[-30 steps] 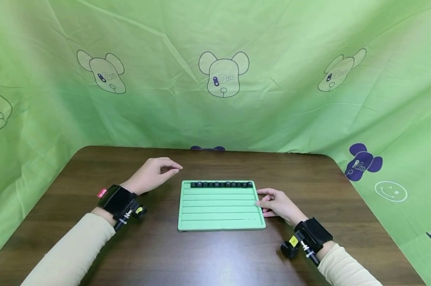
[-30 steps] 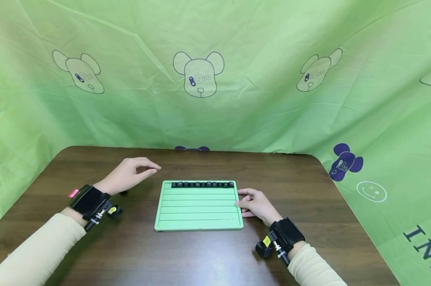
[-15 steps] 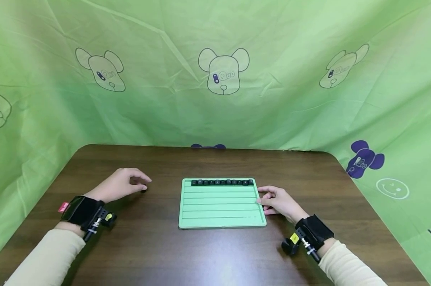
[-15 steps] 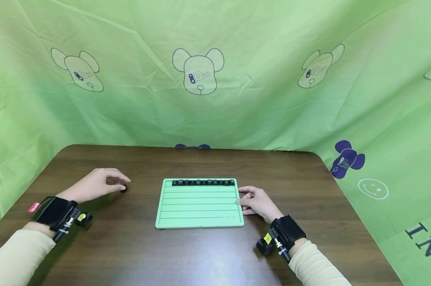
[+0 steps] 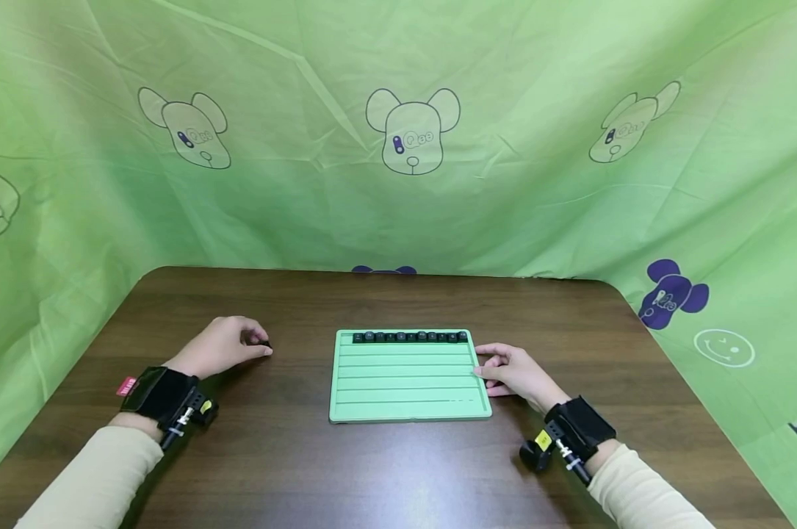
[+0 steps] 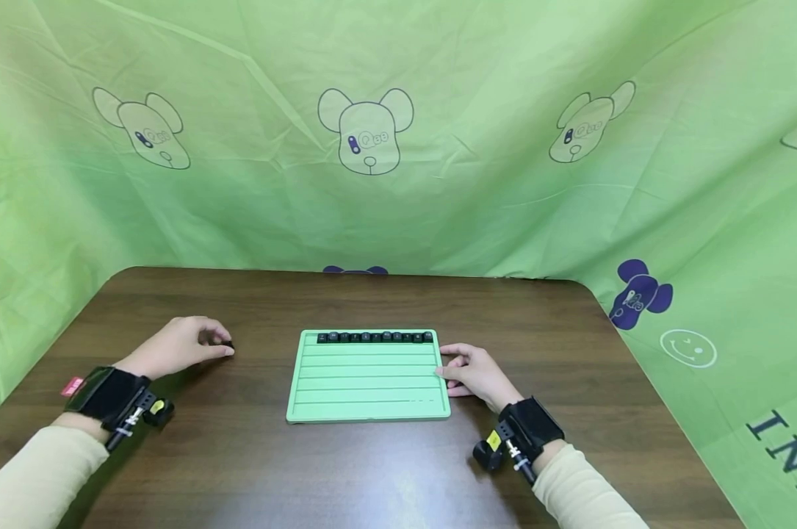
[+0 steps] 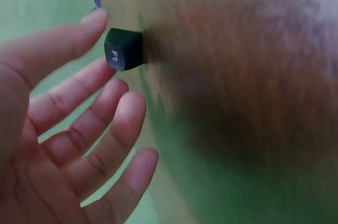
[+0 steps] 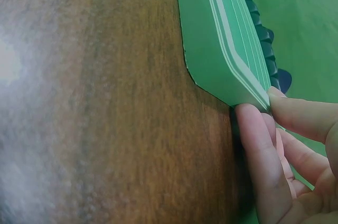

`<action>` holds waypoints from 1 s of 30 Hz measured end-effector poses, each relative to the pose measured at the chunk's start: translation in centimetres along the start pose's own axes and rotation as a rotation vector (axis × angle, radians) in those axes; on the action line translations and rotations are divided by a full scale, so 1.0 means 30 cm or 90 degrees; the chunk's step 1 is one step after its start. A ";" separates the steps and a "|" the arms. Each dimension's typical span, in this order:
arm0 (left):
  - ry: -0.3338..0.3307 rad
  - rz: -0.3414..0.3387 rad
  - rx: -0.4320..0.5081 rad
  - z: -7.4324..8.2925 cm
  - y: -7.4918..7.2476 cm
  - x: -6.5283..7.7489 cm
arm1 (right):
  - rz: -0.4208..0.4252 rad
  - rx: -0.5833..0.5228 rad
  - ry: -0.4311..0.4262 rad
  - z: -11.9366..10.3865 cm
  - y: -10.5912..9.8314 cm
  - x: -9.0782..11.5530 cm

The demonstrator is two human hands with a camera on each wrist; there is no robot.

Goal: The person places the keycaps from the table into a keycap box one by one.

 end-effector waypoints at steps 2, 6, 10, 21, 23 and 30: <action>-0.005 0.006 -0.006 0.006 0.000 0.000 | 0.000 0.002 -0.001 0.000 0.000 0.000; 0.003 -0.003 -0.004 0.017 0.002 -0.004 | 0.000 0.001 -0.003 -0.001 -0.002 -0.001; 0.023 -0.013 0.001 0.027 0.008 -0.012 | 0.000 -0.002 -0.005 -0.001 -0.003 -0.001; -0.007 -0.035 0.015 0.039 0.032 -0.017 | 0.001 -0.002 -0.002 0.001 0.004 0.002; -0.003 -0.031 0.013 0.041 0.032 -0.019 | 0.001 -0.002 0.000 0.000 0.004 0.004; 0.006 -0.023 0.022 0.055 0.028 -0.034 | 0.007 0.000 -0.001 -0.003 0.004 0.005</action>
Point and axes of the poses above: each hand's wrist, its own x-axis away from the middle knuckle, its own y-axis out of the palm, z = x × y, the point moved 1 cm from there along -x, towards the middle knuckle, and after that the axes turned 8 degrees about -y, right-handed, at the moved point
